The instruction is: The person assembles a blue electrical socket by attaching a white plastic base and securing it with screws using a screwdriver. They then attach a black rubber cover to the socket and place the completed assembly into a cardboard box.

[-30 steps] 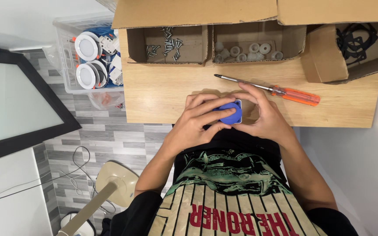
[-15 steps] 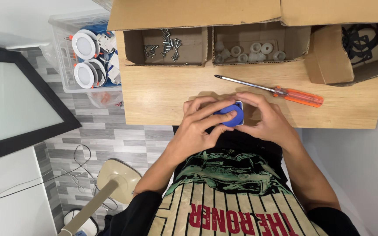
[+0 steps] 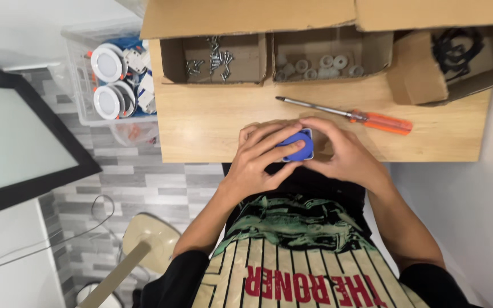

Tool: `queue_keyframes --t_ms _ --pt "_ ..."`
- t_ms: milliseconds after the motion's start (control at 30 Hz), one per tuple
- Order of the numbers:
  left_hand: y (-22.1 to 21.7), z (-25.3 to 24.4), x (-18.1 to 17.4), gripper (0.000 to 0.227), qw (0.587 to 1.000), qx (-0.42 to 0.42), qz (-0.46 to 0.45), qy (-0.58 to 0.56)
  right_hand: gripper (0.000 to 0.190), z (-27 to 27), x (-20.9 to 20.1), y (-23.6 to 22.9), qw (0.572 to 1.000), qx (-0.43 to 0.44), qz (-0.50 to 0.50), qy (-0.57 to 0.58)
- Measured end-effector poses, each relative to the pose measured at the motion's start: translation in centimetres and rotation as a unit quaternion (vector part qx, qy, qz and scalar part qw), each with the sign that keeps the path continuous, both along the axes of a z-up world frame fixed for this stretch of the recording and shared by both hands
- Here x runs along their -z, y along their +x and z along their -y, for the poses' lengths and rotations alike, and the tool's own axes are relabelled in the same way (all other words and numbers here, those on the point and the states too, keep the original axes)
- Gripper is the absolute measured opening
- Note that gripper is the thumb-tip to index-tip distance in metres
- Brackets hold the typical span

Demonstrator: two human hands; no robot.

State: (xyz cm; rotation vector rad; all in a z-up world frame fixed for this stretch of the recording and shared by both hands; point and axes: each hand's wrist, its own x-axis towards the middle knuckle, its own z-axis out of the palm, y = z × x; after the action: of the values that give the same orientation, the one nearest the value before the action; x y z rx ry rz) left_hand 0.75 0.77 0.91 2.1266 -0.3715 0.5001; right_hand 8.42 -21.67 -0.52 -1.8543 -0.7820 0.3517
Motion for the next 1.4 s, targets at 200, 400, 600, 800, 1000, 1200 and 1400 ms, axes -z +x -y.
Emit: queue_keyframes --t_ms 200,400,600,800,1000,1200,1400 --pt "0.2 0.0 0.7 0.032 0.998 0.034 -0.001 -0.057 0.084 0.3 -10.4 4.0 0.991 -0.114 0.038 -0.061" --pt "-0.3 -0.8 0.7 0.034 0.993 0.095 -0.019 -0.067 0.06 -3.7 -13.5 10.9 0.947 -0.218 0.111 -0.207" --pt "-0.6 -1.0 1.4 0.038 0.994 0.08 -0.034 -0.069 0.05 -9.5 -14.3 14.1 0.862 -0.197 -0.045 -0.464" --pt "-0.6 -1.1 1.7 0.04 0.991 0.102 -0.029 -0.077 0.041 -11.7 -13.4 15.2 0.844 -0.176 -0.066 -0.502" --pt "-0.3 -0.8 1.3 0.035 0.992 0.1 -0.005 -0.078 0.029 -11.2 -8.2 16.8 0.853 -0.173 0.007 -0.492" --pt "-0.4 -0.5 2.3 0.037 0.994 0.084 0.017 -0.069 0.01 -11.3 -8.3 16.4 0.852 -0.155 0.024 -0.499" --pt "-0.3 0.0 2.2 0.045 0.999 0.043 0.028 -0.011 0.029 -10.8 -7.1 16.8 0.871 -0.174 0.05 -0.457"
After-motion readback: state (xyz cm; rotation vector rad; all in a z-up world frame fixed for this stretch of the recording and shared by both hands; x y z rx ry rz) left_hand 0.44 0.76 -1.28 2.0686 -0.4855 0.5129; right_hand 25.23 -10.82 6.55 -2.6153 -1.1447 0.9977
